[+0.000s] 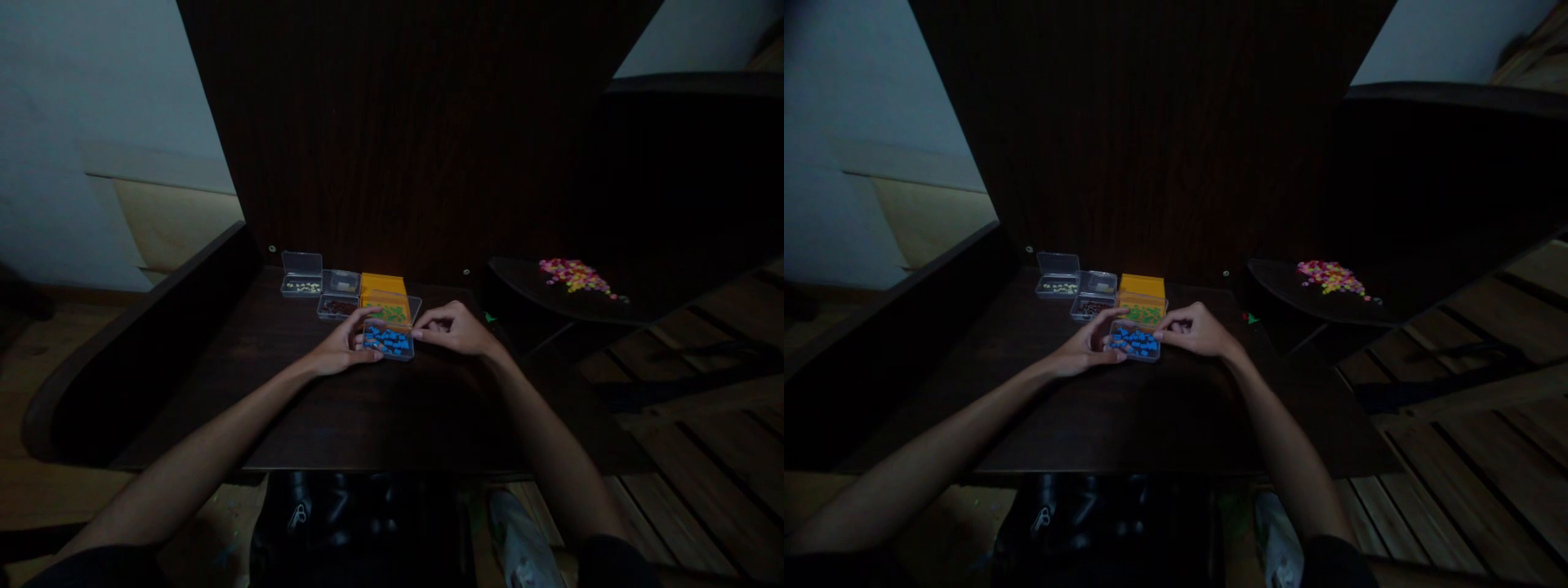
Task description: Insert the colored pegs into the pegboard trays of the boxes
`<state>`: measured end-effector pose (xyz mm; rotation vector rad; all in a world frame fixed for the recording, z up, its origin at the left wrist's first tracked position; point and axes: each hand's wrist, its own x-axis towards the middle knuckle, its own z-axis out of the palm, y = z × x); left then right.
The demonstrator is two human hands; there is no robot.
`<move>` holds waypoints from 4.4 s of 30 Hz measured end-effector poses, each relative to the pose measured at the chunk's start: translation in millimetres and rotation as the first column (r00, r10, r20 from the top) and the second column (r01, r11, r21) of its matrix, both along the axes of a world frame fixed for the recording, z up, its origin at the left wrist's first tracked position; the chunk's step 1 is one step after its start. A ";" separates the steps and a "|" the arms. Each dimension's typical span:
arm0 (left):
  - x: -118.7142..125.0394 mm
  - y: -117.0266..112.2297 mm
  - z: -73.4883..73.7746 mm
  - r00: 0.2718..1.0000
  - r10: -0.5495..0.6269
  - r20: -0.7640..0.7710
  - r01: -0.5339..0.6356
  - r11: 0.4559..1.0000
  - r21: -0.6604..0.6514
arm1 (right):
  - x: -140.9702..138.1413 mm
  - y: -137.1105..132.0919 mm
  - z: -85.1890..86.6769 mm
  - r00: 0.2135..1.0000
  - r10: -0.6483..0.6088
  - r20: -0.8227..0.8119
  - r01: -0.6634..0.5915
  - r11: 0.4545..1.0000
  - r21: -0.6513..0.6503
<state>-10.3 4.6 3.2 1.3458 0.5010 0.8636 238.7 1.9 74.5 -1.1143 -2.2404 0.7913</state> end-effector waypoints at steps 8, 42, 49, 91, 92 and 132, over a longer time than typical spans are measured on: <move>4.9 -2.4 -2.4 0.990 0.140 0.026 -0.141 0.989 0.037 | -3.5 10.9 -41.5 0.812 -0.380 -0.444 0.285 0.920 -0.267; 5.1 -9.4 -4.6 0.954 0.294 -0.066 -0.261 0.916 0.304 | -35.9 -1.8 -85.5 0.647 -0.520 -0.558 0.172 0.812 -0.557; 4.4 -3.6 -12.0 0.916 0.385 -0.112 -0.307 0.854 0.420 | -36.6 -3.0 -83.8 0.632 -0.521 -0.573 0.172 0.816 -0.552; 4.5 -1.9 -10.8 0.881 0.440 -0.176 -0.314 0.821 0.477 | -36.4 -2.3 -83.4 0.565 -0.520 -0.641 0.085 0.809 -0.582; 4.4 -2.2 -10.3 0.879 0.442 -0.179 -0.315 0.820 0.478 | -36.3 -2.5 -83.3 0.567 -0.522 -0.637 0.088 0.808 -0.583; 2.7 -2.1 -4.9 0.851 0.479 -0.216 -0.331 0.808 0.487 | -33.0 -3.6 -78.5 0.659 -0.538 -0.526 0.134 0.772 -0.622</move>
